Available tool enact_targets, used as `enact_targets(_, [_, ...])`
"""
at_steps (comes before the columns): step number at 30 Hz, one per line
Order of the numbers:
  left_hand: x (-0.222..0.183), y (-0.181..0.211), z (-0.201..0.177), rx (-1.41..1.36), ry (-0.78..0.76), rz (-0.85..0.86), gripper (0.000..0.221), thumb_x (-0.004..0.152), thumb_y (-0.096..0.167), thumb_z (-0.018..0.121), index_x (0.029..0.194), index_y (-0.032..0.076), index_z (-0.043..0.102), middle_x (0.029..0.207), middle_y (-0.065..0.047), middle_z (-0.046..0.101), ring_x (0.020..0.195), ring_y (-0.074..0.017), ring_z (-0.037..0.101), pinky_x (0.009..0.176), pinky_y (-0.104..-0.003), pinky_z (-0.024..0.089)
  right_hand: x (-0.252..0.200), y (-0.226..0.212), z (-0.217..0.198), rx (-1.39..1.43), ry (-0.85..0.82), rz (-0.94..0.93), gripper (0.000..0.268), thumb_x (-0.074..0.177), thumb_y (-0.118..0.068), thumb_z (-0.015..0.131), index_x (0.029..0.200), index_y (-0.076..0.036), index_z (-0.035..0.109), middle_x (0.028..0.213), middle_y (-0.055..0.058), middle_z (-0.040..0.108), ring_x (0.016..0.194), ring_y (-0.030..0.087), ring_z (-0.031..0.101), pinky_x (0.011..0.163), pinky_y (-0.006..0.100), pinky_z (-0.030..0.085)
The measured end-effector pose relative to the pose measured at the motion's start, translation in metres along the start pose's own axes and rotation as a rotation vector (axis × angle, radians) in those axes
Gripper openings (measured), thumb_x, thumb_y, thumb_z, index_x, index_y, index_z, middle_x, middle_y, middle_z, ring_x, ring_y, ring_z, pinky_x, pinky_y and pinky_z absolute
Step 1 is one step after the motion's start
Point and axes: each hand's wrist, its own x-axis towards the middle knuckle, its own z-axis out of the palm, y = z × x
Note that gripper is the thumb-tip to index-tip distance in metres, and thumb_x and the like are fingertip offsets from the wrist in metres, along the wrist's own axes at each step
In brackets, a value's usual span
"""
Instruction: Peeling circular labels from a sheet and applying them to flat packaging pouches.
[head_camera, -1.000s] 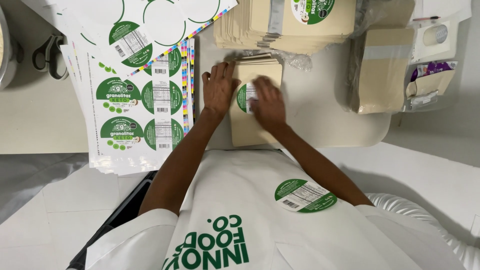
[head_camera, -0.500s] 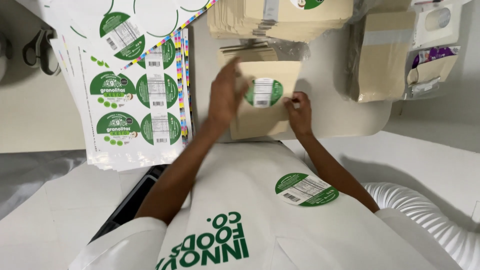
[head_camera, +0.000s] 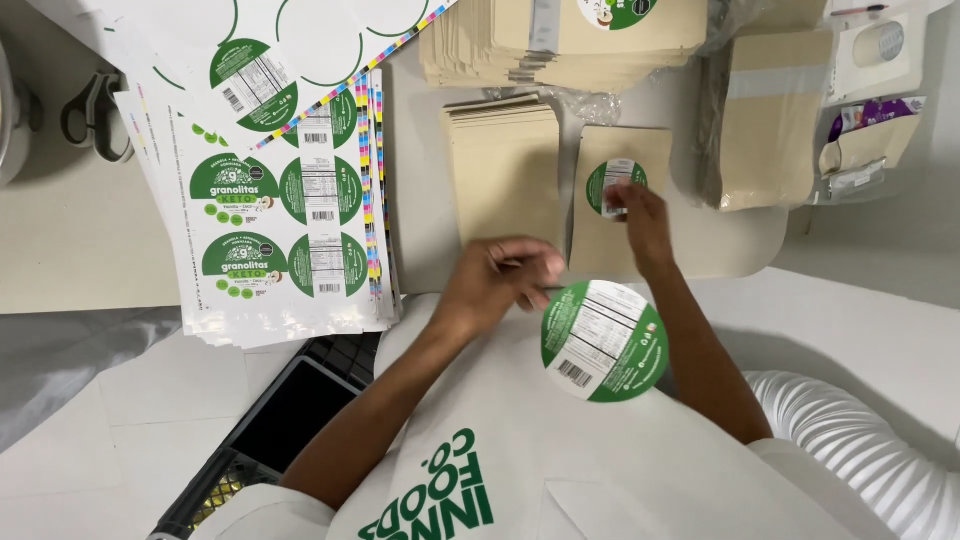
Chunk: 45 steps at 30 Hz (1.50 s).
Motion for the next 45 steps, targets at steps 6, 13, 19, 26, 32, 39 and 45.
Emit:
enact_targets(6, [-0.004,0.014,0.006,0.361,-0.247,-0.230,0.067,0.090,0.061,0.063,0.119,0.001,0.073,0.106,-0.021,0.076,0.087,-0.0282,0.078,0.057,-0.032,0.063,-0.021,-0.044,0.032,0.077,-0.260,-0.012,0.064,0.112,-0.055,0.036,0.100,-0.004,0.074,0.101,0.015,0.072,0.102,0.026,0.064,0.087,0.038,0.050])
enact_targets(13, [-0.005,0.017,0.013,0.113,-0.195,-0.016,0.029,0.084,0.019,0.083,0.105,0.001,0.077,0.087,-0.018,0.070,0.074,-0.0213,0.069,0.052,-0.029,0.060,-0.026,-0.050,0.028,0.099,-0.190,-0.024,0.059,0.110,-0.052,0.042,0.095,-0.003,0.072,0.098,0.015,0.070,0.097,0.026,0.065,0.082,0.037,0.049])
enact_targets(19, [0.022,0.013,-0.012,0.082,0.132,0.109,0.012,0.089,0.011,0.078,0.099,0.005,0.079,0.079,-0.013,0.073,0.065,-0.0164,0.070,0.050,-0.027,0.063,-0.005,-0.027,0.028,0.389,-0.342,0.208,0.076,0.101,-0.073,0.030,0.087,-0.009,0.069,0.097,0.009,0.072,0.088,0.020,0.068,0.080,0.031,0.055])
enact_targets(26, [0.091,-0.040,-0.065,0.558,0.483,0.235,0.012,0.097,0.019,0.070,0.095,0.009,0.075,0.083,-0.012,0.075,0.065,-0.0189,0.071,0.053,-0.031,0.059,0.013,-0.013,0.063,-0.024,-0.151,-0.284,0.029,0.106,-0.027,0.061,0.087,-0.006,0.070,0.085,0.007,0.065,0.085,0.022,0.065,0.075,0.033,0.052])
enact_targets(32, [0.140,-0.067,-0.088,0.916,0.495,0.332,0.011,0.099,0.014,0.065,0.097,0.004,0.068,0.085,-0.016,0.072,0.074,-0.0317,0.076,0.061,-0.042,0.063,0.052,0.008,0.095,-0.583,0.075,-0.729,0.030,0.104,-0.018,0.065,0.075,-0.013,0.059,0.070,0.001,0.058,0.074,0.022,0.061,0.066,0.036,0.047])
enact_targets(39, [0.163,-0.076,-0.088,1.301,0.412,0.214,0.019,0.107,0.016,0.051,0.123,0.007,0.058,0.109,-0.020,0.069,0.093,-0.0417,0.075,0.079,-0.056,0.065,0.067,0.031,0.114,-0.984,0.283,-0.902,0.026,0.107,-0.031,0.055,0.095,-0.011,0.065,0.076,0.005,0.060,0.075,0.025,0.065,0.064,0.039,0.045])
enact_targets(45, [0.172,-0.079,-0.133,1.563,0.528,0.519,0.043,0.100,0.020,0.069,0.139,0.017,0.053,0.123,-0.005,0.053,0.115,-0.0257,0.052,0.092,-0.048,0.044,0.058,0.042,0.126,-1.020,0.217,-0.779,0.035,0.098,-0.035,0.065,0.122,-0.009,0.062,0.113,0.014,0.062,0.105,0.031,0.062,0.083,0.045,0.049])
